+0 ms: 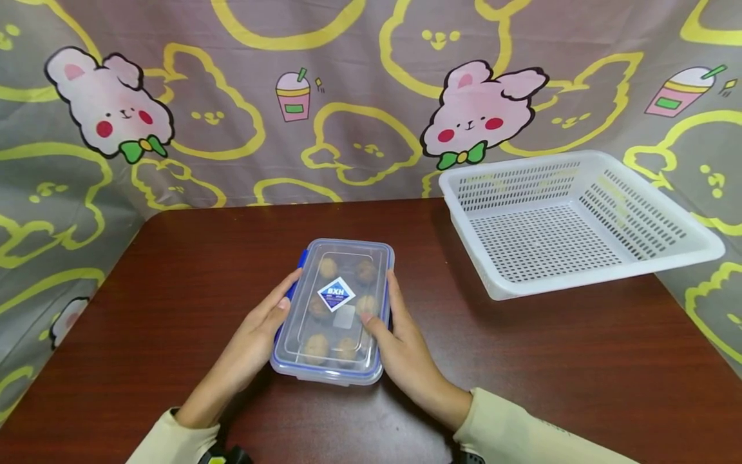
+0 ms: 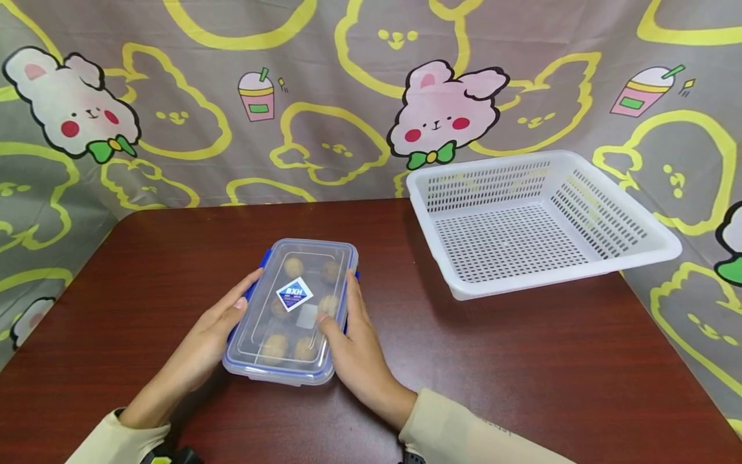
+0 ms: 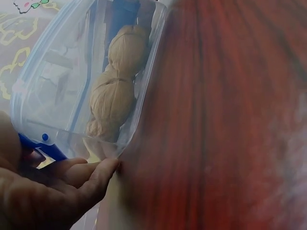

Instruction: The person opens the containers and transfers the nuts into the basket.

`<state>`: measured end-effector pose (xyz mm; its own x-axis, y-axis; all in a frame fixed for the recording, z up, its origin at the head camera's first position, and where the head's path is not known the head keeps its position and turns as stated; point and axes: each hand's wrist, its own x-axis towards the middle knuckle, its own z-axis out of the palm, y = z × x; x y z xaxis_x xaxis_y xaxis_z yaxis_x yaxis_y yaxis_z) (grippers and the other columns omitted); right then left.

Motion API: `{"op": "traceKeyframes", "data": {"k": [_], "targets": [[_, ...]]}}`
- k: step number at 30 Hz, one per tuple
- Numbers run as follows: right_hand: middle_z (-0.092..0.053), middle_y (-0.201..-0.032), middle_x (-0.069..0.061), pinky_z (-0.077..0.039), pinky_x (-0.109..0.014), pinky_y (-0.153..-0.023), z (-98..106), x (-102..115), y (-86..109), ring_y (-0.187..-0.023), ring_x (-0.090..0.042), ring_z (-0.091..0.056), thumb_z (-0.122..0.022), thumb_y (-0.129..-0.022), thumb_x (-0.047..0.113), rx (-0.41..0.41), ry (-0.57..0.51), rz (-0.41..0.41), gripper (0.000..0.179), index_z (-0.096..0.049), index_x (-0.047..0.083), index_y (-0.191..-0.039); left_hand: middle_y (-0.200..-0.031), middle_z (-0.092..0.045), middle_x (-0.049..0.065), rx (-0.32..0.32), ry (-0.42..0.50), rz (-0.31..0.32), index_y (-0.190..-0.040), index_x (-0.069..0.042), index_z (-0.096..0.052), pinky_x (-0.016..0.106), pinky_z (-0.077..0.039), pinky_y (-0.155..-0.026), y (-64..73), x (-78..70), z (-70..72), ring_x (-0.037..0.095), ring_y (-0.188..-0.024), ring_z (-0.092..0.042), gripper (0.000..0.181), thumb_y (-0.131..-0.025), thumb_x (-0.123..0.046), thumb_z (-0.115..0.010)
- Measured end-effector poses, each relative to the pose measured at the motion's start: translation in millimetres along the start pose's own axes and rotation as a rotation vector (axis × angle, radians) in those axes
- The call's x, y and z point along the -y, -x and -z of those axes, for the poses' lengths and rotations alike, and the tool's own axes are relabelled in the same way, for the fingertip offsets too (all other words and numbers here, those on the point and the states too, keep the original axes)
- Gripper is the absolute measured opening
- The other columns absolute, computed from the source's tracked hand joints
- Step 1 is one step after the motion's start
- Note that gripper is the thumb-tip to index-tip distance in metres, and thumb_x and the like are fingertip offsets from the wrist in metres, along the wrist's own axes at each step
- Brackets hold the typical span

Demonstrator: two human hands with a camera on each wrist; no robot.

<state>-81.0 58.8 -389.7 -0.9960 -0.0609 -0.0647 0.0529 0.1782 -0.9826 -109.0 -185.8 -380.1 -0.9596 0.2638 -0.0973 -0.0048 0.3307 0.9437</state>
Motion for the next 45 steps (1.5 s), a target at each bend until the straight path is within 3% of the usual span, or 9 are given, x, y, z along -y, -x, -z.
{"op": "traceKeyframes", "data": {"k": [5, 11, 14, 18, 21, 25, 29, 32, 45], "targets": [[-0.015, -0.176, 0.002, -0.028, -0.054, -0.127, 0, -1, -0.3, -0.153, -0.026, -0.033, -0.057, -0.107, 0.025, 0.019, -0.022, -0.005, 0.081, -0.006, 0.042, -0.168, -0.170, -0.034, 0.010, -0.018, -0.031, -0.041, -0.165, -0.034, -0.033, 0.040, -0.045, -0.113, -0.6, -0.5, 1.4, 0.035, -0.143, -0.049, 0.049, -0.116, -0.035, -0.033], [-0.016, -0.176, -0.001, -0.031, -0.056, -0.125, 0, -2, -0.5, -0.152, -0.029, -0.036, -0.055, -0.108, 0.025, 0.023, -0.021, 0.009, 0.079, -0.006, 0.040, -0.168, -0.170, -0.035, 0.009, -0.024, -0.049, -0.065, -0.164, -0.033, -0.035, 0.018, -0.045, -0.105, -1.4, -0.6, 2.8, 0.034, -0.144, -0.048, 0.049, -0.115, -0.034, -0.036], [-0.018, -0.176, -0.002, -0.034, -0.056, -0.123, -1, -2, -0.4, -0.150, -0.029, -0.039, -0.054, -0.108, 0.025, 0.025, -0.024, 0.012, 0.079, -0.006, 0.040, -0.169, -0.170, -0.034, 0.008, -0.011, -0.048, -0.050, -0.165, -0.034, -0.033, 0.019, -0.045, -0.105, -0.8, 0.8, 4.3, 0.034, -0.142, -0.049, 0.050, -0.115, -0.037, -0.035], [-0.018, -0.175, 0.000, -0.036, -0.053, -0.122, -2, -2, -0.5, -0.147, -0.028, -0.043, -0.055, -0.107, 0.025, 0.023, -0.035, -0.006, 0.080, -0.005, 0.044, -0.168, -0.173, -0.027, 0.006, 0.037, -0.044, -0.024, -0.166, -0.038, -0.028, 0.041, -0.043, -0.115, -1.8, 3.8, 6.8, 0.035, -0.145, -0.045, 0.052, -0.115, -0.041, -0.036], [-0.016, -0.175, 0.003, -0.032, -0.053, -0.125, -1, -4, -1.4, -0.152, -0.026, -0.036, -0.055, -0.107, 0.024, 0.017, -0.034, -0.007, 0.081, -0.005, 0.044, -0.167, -0.175, -0.020, 0.006, 0.096, -0.029, -0.018, -0.167, -0.041, -0.023, 0.061, -0.031, -0.121, -4.9, 6.1, 9.2, 0.037, -0.151, -0.036, 0.055, -0.114, -0.042, -0.037], [-0.011, -0.176, 0.007, -0.023, -0.055, -0.129, 0, -5, -3.1, -0.158, -0.023, -0.024, -0.055, -0.108, 0.024, 0.012, -0.020, 0.002, 0.080, -0.004, 0.043, -0.168, -0.177, -0.013, 0.007, 0.175, 0.009, -0.033, -0.167, -0.043, -0.016, 0.064, -0.024, -0.122, -8.3, 9.4, 13.0, 0.041, -0.155, -0.028, 0.058, -0.114, -0.037, -0.039], [-0.012, -0.176, 0.007, -0.023, -0.053, -0.129, 1, -5, -3.5, -0.157, -0.022, -0.025, -0.055, -0.108, 0.025, 0.015, -0.010, 0.000, 0.080, -0.005, 0.041, -0.168, -0.177, -0.012, 0.008, 0.210, 0.026, -0.060, -0.168, -0.041, -0.015, 0.034, -0.039, -0.118, -8.4, 11.5, 15.0, 0.042, -0.155, -0.028, 0.059, -0.114, -0.033, -0.039], [-0.012, -0.176, 0.006, -0.025, -0.053, -0.128, 1, -5, -3.1, -0.156, -0.023, -0.027, -0.055, -0.108, 0.025, 0.014, -0.018, -0.005, 0.080, -0.005, 0.041, -0.168, -0.177, -0.013, 0.007, 0.217, 0.039, -0.089, -0.168, -0.039, -0.017, 0.012, -0.039, -0.107, -9.2, 11.3, 14.5, 0.043, -0.155, -0.028, 0.058, -0.115, -0.031, -0.039], [-0.020, -0.175, -0.001, -0.029, -0.055, -0.127, 4, 0, -0.4, -0.153, -0.027, -0.036, -0.057, -0.107, 0.029, 0.007, 0.030, -0.024, 0.079, -0.008, 0.044, -0.167, -0.177, -0.016, 0.007, 0.182, -0.032, -0.130, -0.168, -0.035, -0.022, 0.005, -0.031, -0.108, -6.8, 5.9, 16.6, 0.040, -0.157, -0.024, 0.057, -0.114, -0.027, -0.040]]}}
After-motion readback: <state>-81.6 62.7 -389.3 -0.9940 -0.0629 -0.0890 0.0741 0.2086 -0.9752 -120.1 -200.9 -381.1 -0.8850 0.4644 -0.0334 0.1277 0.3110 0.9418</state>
